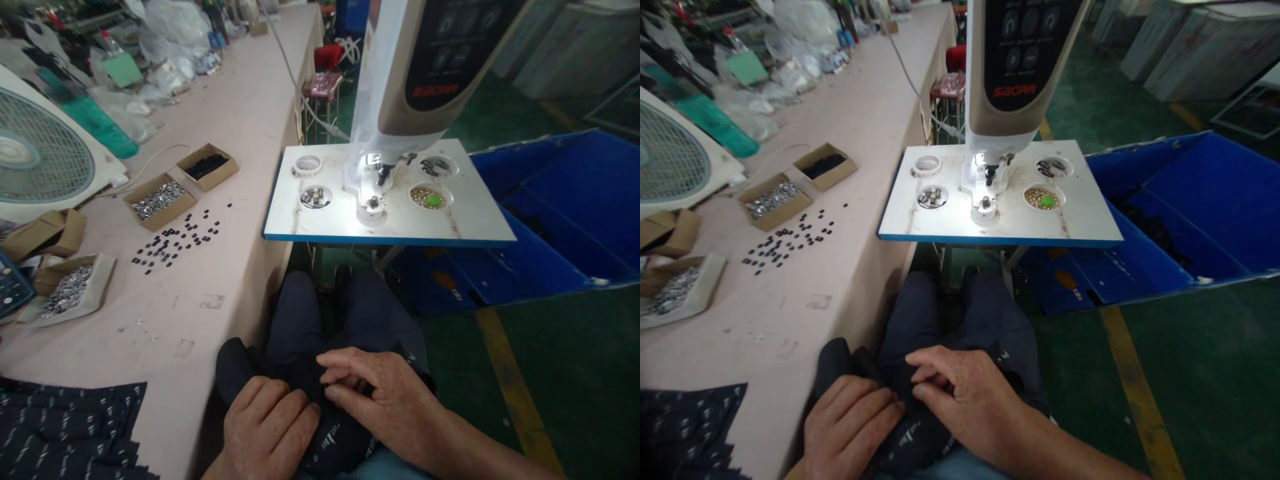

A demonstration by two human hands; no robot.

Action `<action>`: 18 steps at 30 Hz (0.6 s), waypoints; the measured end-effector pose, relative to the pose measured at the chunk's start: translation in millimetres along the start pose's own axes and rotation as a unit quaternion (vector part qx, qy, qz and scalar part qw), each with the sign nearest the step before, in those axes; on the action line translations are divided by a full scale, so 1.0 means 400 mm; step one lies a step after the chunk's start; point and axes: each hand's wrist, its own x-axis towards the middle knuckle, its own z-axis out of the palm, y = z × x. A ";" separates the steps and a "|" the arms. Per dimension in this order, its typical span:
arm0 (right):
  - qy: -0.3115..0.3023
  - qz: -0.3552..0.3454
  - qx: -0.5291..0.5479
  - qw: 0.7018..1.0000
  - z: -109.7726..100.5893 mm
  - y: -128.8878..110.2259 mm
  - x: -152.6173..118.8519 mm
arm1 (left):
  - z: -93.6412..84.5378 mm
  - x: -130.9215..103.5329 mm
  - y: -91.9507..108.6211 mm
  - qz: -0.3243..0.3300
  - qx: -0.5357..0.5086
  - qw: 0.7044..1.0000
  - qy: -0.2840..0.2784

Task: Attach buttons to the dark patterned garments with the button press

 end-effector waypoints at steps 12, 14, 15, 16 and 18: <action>-0.014 -0.041 -0.016 0.999 0.021 0.002 0.005 | -0.010 -0.019 -0.003 -0.025 -0.027 0.999 0.017; -0.013 -0.054 -0.024 0.998 0.023 0.003 0.007 | -0.012 -0.020 -0.004 -0.031 -0.031 0.999 0.016; -0.012 -0.061 -0.026 0.998 0.023 0.002 0.008 | -0.012 -0.020 -0.005 -0.031 -0.032 0.999 0.015; -0.009 -0.068 -0.028 0.997 0.023 0.001 0.009 | -0.012 -0.020 -0.006 -0.034 -0.034 0.999 0.013; -0.008 -0.082 -0.037 0.996 0.022 -0.001 0.011 | -0.009 -0.021 -0.008 -0.035 -0.041 0.998 0.014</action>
